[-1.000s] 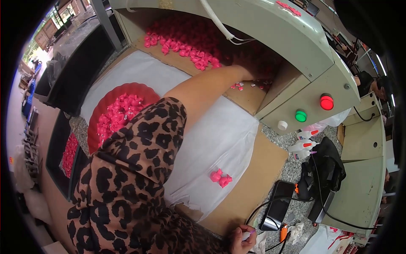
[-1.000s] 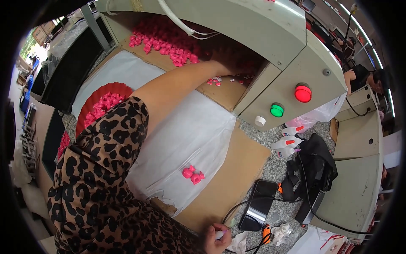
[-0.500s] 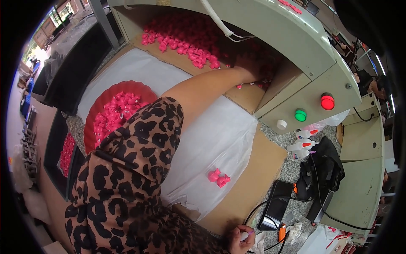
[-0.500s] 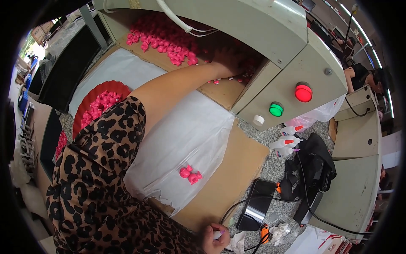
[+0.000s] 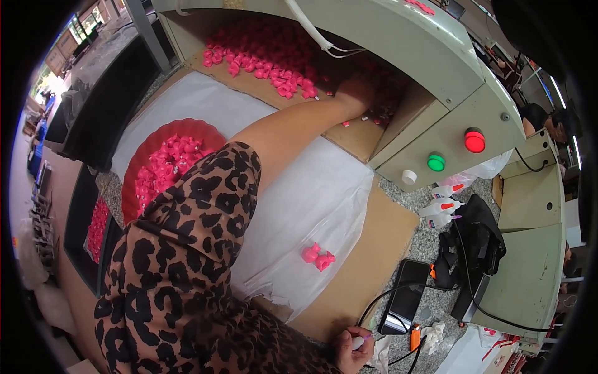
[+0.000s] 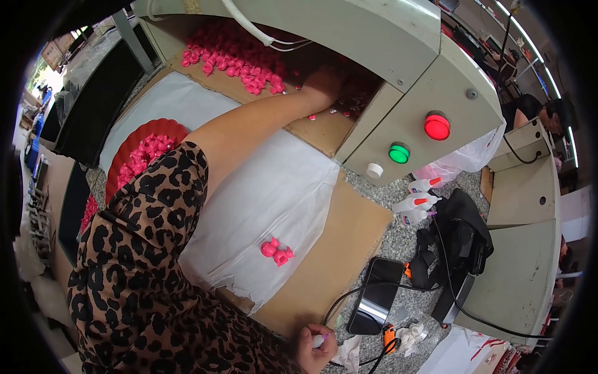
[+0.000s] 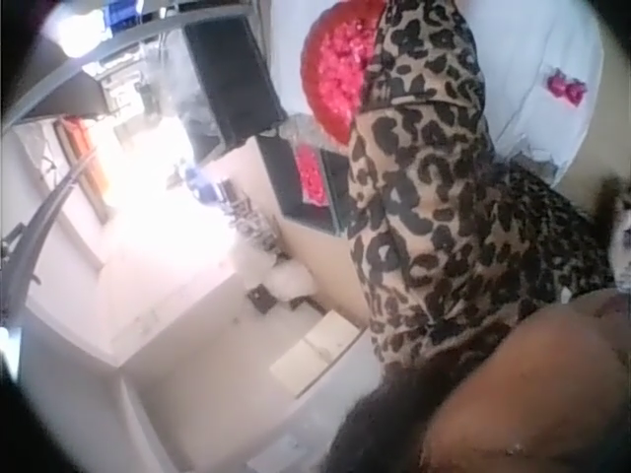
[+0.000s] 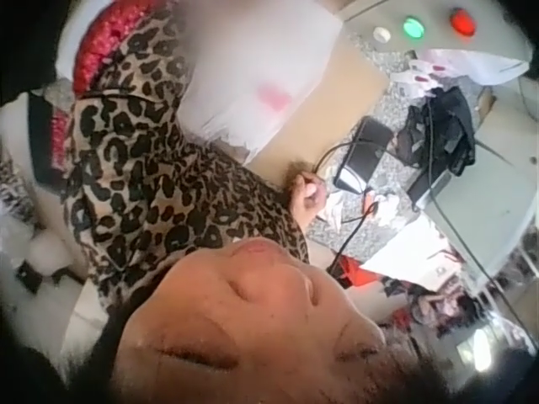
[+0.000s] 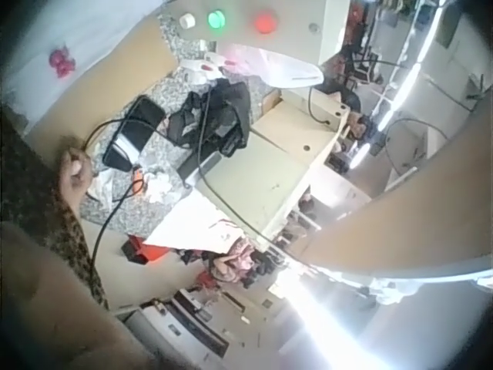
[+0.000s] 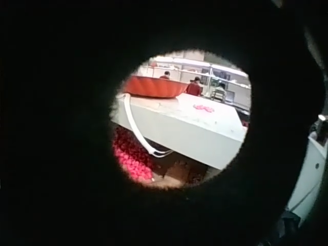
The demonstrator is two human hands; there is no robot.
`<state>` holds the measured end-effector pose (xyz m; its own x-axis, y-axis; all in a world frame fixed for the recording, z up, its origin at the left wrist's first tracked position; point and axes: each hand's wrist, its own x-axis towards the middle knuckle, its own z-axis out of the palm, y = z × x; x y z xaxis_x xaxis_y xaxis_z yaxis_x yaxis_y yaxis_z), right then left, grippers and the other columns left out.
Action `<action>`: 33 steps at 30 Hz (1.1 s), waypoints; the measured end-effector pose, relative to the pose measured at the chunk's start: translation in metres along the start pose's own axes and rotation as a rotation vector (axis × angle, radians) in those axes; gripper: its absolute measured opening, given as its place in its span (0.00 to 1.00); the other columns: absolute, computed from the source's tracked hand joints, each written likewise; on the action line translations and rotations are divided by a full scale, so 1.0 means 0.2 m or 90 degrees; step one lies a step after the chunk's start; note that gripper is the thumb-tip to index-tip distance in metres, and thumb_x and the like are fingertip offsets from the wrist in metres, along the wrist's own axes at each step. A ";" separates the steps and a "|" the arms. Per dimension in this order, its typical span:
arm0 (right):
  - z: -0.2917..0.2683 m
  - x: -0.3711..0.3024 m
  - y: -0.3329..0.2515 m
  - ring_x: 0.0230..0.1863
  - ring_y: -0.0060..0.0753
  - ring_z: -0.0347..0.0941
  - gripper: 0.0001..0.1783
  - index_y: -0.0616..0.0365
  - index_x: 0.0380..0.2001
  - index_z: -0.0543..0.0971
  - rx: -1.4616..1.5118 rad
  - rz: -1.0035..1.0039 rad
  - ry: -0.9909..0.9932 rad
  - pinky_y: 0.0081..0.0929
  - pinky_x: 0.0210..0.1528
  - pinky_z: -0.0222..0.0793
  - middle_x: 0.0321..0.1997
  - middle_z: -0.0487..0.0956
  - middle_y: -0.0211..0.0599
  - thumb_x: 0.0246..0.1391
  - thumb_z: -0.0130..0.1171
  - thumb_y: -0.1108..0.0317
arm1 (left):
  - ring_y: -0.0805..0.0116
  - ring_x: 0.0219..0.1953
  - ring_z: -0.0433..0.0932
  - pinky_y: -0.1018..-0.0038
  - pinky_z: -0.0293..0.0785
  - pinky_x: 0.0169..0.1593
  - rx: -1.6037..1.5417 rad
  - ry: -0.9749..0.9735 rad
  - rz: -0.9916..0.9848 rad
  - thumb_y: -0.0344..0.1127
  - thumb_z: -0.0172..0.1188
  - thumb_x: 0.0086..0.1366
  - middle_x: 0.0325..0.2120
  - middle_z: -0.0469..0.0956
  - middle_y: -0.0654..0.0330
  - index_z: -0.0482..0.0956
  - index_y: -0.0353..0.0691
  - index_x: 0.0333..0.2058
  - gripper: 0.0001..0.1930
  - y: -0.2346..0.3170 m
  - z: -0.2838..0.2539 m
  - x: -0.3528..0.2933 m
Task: The person applies glue to small pink plastic toy components with a glue bottle.
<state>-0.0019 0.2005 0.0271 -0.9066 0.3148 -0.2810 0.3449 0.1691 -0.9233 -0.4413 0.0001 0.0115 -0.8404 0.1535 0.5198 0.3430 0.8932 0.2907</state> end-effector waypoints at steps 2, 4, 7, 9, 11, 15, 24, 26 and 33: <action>-0.01 0.01 0.04 0.24 0.17 0.61 0.09 0.60 0.30 0.72 -0.002 0.014 -0.006 0.14 0.28 0.58 0.24 0.70 0.28 0.45 0.58 0.69 | 0.52 0.45 0.65 0.62 0.65 0.45 0.033 -0.017 -0.017 0.51 0.44 0.57 0.42 0.67 0.50 0.65 0.42 0.45 0.22 -0.05 0.02 0.01; -0.03 0.02 0.11 0.21 0.16 0.61 0.10 0.61 0.27 0.71 -0.029 -0.102 -0.037 0.12 0.23 0.56 0.21 0.69 0.28 0.44 0.58 0.67 | 0.51 0.42 0.67 0.62 0.66 0.43 -0.010 -0.047 -0.078 0.50 0.44 0.57 0.39 0.69 0.49 0.66 0.41 0.43 0.21 0.01 -0.06 0.02; -0.01 0.02 0.06 0.21 0.16 0.60 0.11 0.61 0.25 0.72 0.015 -0.010 0.002 0.13 0.25 0.55 0.21 0.69 0.27 0.42 0.59 0.66 | 0.52 0.34 0.72 0.63 0.67 0.37 -0.106 -0.025 -0.032 0.47 0.47 0.57 0.32 0.72 0.47 0.68 0.39 0.41 0.19 0.02 -0.22 -0.04; -0.01 0.02 0.05 0.22 0.16 0.60 0.11 0.61 0.25 0.72 0.029 0.017 -0.014 0.13 0.25 0.54 0.21 0.69 0.27 0.42 0.59 0.65 | 0.53 0.33 0.71 0.64 0.67 0.36 -0.201 -0.171 -0.081 0.44 0.49 0.56 0.30 0.72 0.48 0.67 0.38 0.40 0.17 0.06 -0.35 -0.16; -0.01 0.04 0.05 0.22 0.16 0.59 0.11 0.61 0.25 0.72 0.021 0.024 -0.013 0.13 0.25 0.54 0.21 0.69 0.27 0.42 0.59 0.65 | 0.55 0.31 0.71 0.67 0.67 0.35 -0.248 -0.044 0.137 0.41 0.51 0.56 0.27 0.71 0.51 0.67 0.38 0.38 0.15 0.09 -0.34 -0.33; 0.01 0.04 0.00 0.22 0.14 0.59 0.10 0.61 0.25 0.72 0.032 0.019 -0.013 0.12 0.25 0.53 0.21 0.68 0.26 0.43 0.59 0.66 | 0.57 0.34 0.68 0.68 0.66 0.38 -0.338 -0.327 0.266 0.40 0.55 0.53 0.27 0.69 0.55 0.67 0.39 0.35 0.14 0.25 -0.60 -0.78; 0.01 0.03 0.04 0.19 0.13 0.58 0.09 0.62 0.25 0.71 0.041 -0.010 -0.017 0.11 0.21 0.53 0.19 0.67 0.25 0.43 0.58 0.68 | 0.58 0.41 0.65 0.70 0.62 0.45 -0.390 -0.342 0.445 0.37 0.51 0.55 0.36 0.65 0.52 0.69 0.38 0.33 0.10 0.34 -0.71 -1.03; 0.00 0.03 0.04 0.19 0.13 0.58 0.09 0.62 0.24 0.71 0.040 -0.016 -0.005 0.10 0.21 0.52 0.17 0.66 0.24 0.43 0.58 0.68 | 0.56 0.42 0.64 0.69 0.61 0.46 -0.396 -0.326 0.395 0.37 0.50 0.56 0.37 0.64 0.50 0.68 0.37 0.34 0.11 0.30 -0.63 -0.93; 0.00 0.04 -0.02 0.20 0.13 0.58 0.09 0.62 0.25 0.71 0.006 -0.024 -0.045 0.11 0.23 0.53 0.18 0.66 0.25 0.43 0.58 0.68 | 0.49 0.46 0.61 0.62 0.59 0.49 -0.117 -0.056 -0.053 0.43 0.53 0.54 0.40 0.62 0.45 0.61 0.30 0.43 0.24 0.03 -0.22 -0.52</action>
<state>-0.0109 0.2015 0.0293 -0.9338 0.2417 -0.2639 0.3087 0.1711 -0.9356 -0.3330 -0.0294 -0.0064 -0.8994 0.1260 0.4185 0.3352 0.8133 0.4755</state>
